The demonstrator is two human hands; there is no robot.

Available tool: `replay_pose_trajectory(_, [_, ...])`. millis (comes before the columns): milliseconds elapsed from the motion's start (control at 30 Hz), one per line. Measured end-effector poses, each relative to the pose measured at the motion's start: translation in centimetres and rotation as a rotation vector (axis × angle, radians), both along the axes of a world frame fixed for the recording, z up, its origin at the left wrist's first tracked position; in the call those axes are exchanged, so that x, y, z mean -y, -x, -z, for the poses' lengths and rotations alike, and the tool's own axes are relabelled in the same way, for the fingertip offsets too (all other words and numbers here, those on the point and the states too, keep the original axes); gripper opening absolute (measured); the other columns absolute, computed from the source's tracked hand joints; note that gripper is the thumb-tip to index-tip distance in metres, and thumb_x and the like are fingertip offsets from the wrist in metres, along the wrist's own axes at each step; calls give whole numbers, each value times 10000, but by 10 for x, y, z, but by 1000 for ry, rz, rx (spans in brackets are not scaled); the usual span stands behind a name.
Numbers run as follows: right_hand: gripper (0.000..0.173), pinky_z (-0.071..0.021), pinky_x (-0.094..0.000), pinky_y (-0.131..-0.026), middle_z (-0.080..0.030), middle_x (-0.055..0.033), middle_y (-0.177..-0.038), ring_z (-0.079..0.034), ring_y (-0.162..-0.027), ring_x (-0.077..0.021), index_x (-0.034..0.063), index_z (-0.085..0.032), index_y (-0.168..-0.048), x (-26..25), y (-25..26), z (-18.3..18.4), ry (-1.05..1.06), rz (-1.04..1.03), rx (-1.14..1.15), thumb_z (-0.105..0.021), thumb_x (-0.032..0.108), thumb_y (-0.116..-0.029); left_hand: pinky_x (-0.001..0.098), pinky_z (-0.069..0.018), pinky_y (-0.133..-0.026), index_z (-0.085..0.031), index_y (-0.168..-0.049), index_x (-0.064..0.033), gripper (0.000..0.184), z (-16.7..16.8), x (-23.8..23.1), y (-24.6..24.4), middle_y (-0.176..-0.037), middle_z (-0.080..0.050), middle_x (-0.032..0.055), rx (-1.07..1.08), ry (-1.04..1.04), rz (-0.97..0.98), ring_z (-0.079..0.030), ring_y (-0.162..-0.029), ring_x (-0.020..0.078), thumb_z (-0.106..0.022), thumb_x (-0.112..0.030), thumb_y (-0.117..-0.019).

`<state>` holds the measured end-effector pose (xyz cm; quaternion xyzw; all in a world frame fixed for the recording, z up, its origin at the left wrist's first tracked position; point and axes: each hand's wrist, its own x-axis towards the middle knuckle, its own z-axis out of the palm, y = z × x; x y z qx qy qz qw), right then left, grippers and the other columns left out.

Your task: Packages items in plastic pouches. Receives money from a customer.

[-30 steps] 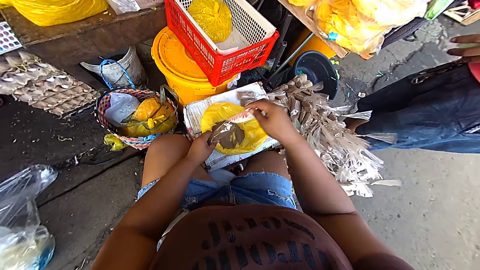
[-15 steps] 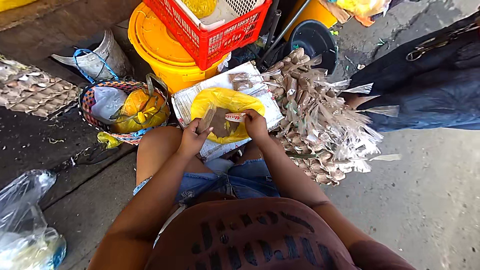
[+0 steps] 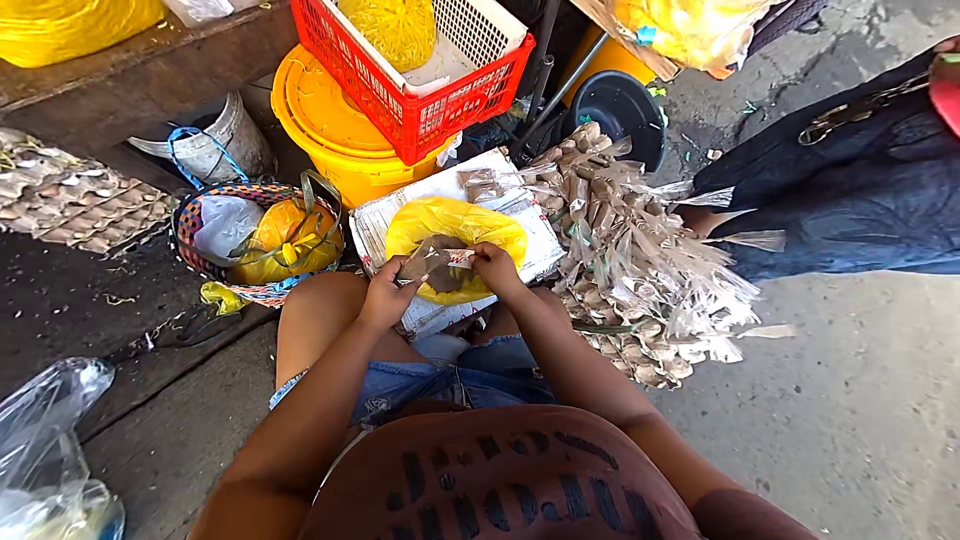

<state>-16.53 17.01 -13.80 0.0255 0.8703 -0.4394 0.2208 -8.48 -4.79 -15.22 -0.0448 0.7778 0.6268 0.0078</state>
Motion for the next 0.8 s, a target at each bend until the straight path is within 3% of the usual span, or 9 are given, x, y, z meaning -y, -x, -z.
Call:
replay_pose_trajectory(200, [206, -505, -347, -732, -649, -107, -985, -589, -789, -155, 28, -653, -1212, -33, 12, -53, 129, 80, -38, -538, 92, -1054, 270, -547, -890, -653, -1145, 27, 305, 3, 0, 0, -1029, -701, 113, 4, 46, 82, -668, -939, 79, -716, -207, -961])
replay_pose_trajectory(400, [174, -478, -275, -678, -632, -48, -882, -555, -722, -96, 54, -664, -1172, -40, 12, -101, 173, -15, -102, -539, 89, -1057, 290, -536, -932, -659, -1175, 26, 360, 4, -2, 1, -1078, -703, 134, 23, 106, 117, -673, -994, 111, -712, -261, -965])
replay_pose_trajectory(600, [214, -543, -445, -845, -692, -138, -990, -663, -885, -226, 23, -683, -1178, -6, 0, -99, -38, -256, -161, -521, 58, -1042, 277, -527, -955, -659, -1196, 31, 387, 5, -1, -2, -1120, -697, 142, -2, 139, 134, -666, -1030, 115, -728, -261, -951])
replay_pose_trajectory(700, [229, -545, -439, -957, -715, -132, -1126, -684, -1050, -232, 49, -734, -1161, 11, -14, -93, -21, -368, -306, -546, 56, -1031, 294, -527, -973, -653, -1213, 40, 392, 3, -1, -2, -1148, -694, 158, -1, 148, 144, -669, -1052, 137, -738, -226, -938])
replay_pose_trajectory(800, [250, -542, -444, -975, -738, -108, -1124, -683, -1097, -242, 74, -776, -1110, 11, -19, -93, 55, -406, -558, -560, 16, -999, 264, -526, -974, -645, -1222, 48, 376, -1, 0, -3, -1151, -697, 152, -2, 99, 127, -670, -1053, 105, -738, -175, -933])
